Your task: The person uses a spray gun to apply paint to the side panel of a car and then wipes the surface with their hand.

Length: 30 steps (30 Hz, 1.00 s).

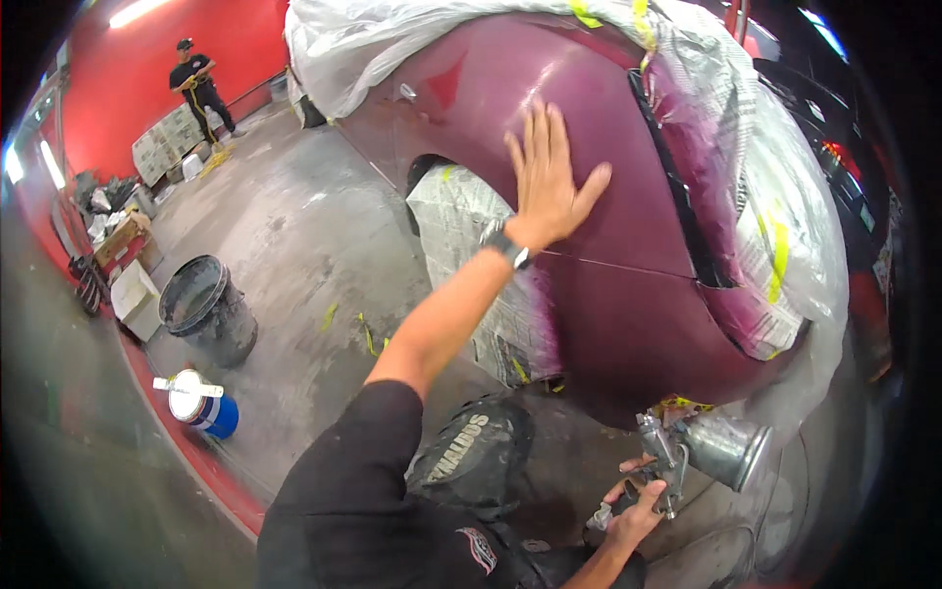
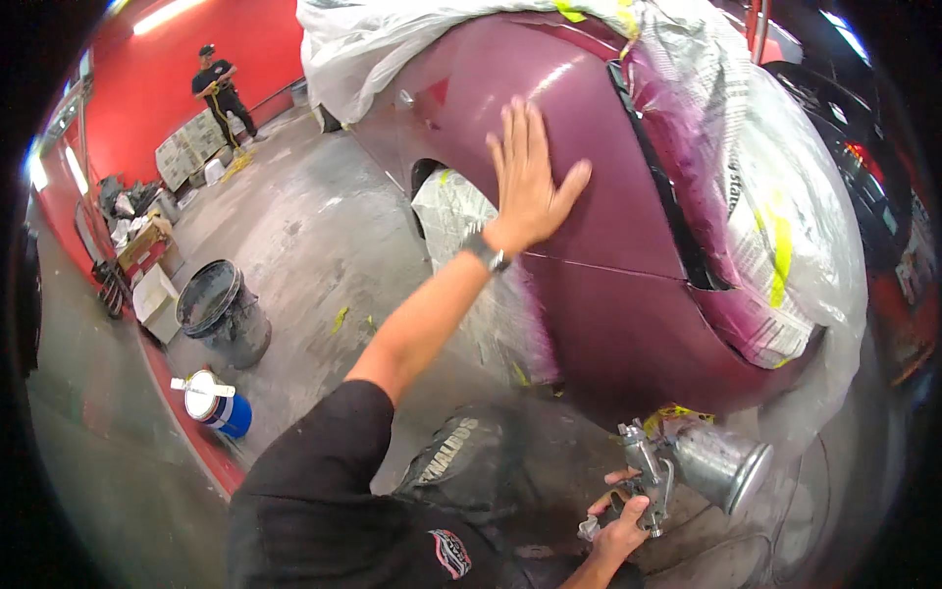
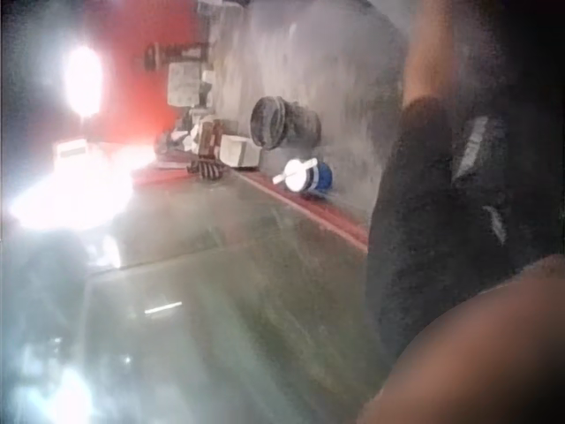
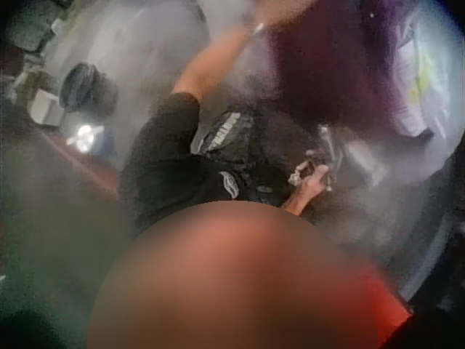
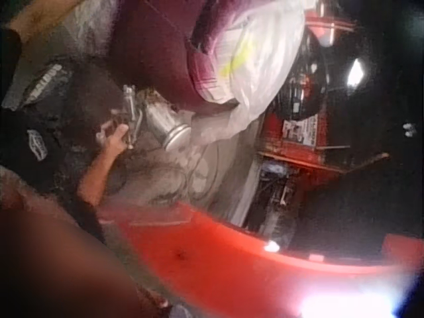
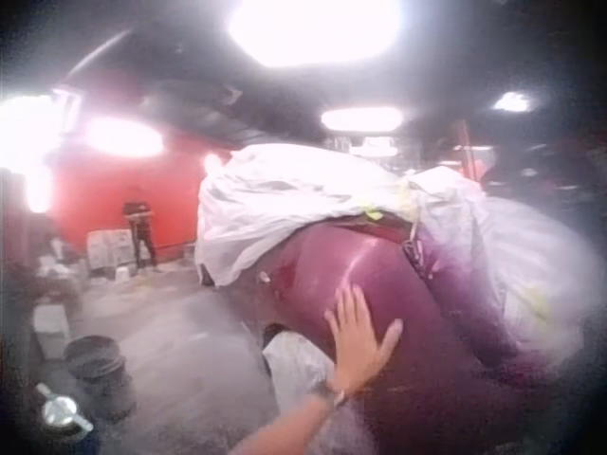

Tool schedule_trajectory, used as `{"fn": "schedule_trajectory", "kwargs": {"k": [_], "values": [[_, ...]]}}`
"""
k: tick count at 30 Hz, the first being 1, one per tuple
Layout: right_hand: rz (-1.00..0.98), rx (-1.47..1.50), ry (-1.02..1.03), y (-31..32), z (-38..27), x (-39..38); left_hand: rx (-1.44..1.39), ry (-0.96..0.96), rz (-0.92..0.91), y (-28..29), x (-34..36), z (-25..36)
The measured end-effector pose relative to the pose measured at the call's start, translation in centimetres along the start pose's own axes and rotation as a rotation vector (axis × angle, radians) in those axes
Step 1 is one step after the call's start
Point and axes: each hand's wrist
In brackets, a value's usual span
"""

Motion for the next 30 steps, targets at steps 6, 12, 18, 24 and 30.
{"fn": "schedule_trajectory", "kwargs": {"k": [6,12,18,24,30], "values": [[0.204,-0.021,0.014,-0.9,-0.7,0.4,0.083,-0.151,0.074,0.5,5.7,0.0],[0.195,0.007,0.018,0.0,0.7,1.0,0.078,-0.591,-0.260,0.7,-3.0,3.7],[0.317,0.092,-0.216,0.7,-0.5,-0.1,-0.005,-0.870,-0.430,-3.3,-6.9,7.9],[0.177,0.076,-0.107,1.0,-0.7,0.9,0.238,-1.038,-0.434,-3.6,-9.6,9.5],[0.344,0.113,-0.055,3.9,-0.9,0.1,0.329,-1.251,-0.481,-4.9,-10.7,17.2]]}}
Point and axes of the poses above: each hand's wrist, its own x-axis towards the middle knuckle, its own y-axis out of the back of the hand, z = x × y, and after that the axes turned 8 degrees about -z, right-handed
